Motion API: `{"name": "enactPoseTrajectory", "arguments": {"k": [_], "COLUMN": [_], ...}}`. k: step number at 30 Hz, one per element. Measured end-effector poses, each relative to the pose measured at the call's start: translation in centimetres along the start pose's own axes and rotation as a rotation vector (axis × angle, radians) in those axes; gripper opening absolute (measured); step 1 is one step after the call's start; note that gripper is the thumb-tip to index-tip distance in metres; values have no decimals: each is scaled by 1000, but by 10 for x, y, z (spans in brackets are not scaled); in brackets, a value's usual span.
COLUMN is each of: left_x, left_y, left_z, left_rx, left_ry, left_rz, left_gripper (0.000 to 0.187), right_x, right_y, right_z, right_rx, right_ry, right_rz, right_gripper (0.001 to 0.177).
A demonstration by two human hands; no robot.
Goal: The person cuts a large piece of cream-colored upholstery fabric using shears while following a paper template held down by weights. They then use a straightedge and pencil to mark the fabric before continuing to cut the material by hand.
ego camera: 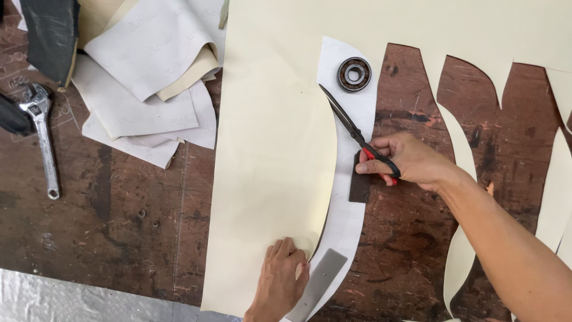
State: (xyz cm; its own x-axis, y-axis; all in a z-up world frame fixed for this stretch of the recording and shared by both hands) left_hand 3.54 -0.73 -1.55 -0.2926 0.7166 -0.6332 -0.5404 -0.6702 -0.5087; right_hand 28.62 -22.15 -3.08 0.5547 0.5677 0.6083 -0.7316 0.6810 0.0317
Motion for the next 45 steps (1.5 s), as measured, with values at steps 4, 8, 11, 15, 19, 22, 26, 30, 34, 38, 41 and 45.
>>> {"name": "enactPoseTrajectory", "arguments": {"k": [4,8,11,15,19,22,26,30,34,38,41,45], "left_x": [0,4,15,38,73,82,82,88,93,95,97,100], "left_y": [0,4,10,8,-26,-46,-56,-56,-56,-59,-59,-58], "left_z": [0,2,7,18,30,38,32,29,28,27,26,24], "left_rx": [-2,7,54,-94,-242,-289,-345,-356,-291,-247,-224,-210], "left_ry": [1,-5,-29,29,-286,-423,-387,-360,-405,-422,-436,-446], "left_rz": [2,4,54,65,71,60,39,76,90,127,117,130], "left_gripper": [4,3,3,5,5,9,13,14,15,15,16,15], "right_x": [5,9,11,5,-4,-1,8,21,29,29,26,26], "right_y": [-6,-11,-10,-4,23,52,89,115,127,129,128,130], "right_z": [0,0,0,-1,6,5,-12,-25,-33,-37,-40,-43], "right_rx": [6,-3,0,-11,35,50,-73,-117,-170,-212,-228,-242], "right_ry": [16,-6,-14,62,120,79,-28,-218,-282,-301,-307,-321], "right_rz": [-10,42,73,42,6,-105,-245,-405,-467,-498,-501,-509], "right_gripper": [37,37,36,34,33,31,34,38,39,40,41,42]}}
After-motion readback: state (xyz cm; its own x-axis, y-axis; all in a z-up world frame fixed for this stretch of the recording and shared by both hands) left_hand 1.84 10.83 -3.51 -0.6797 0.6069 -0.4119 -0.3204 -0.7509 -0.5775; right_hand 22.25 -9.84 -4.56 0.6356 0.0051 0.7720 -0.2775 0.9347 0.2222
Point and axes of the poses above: each hand's wrist, its own z-axis away from the middle knuckle, its own y-axis out of the palm, x = y × z, the point moved 3 cm from there along -z, towards the middle knuckle, and after that the axes turned 7 degrees about x, right-handed, at the moved point
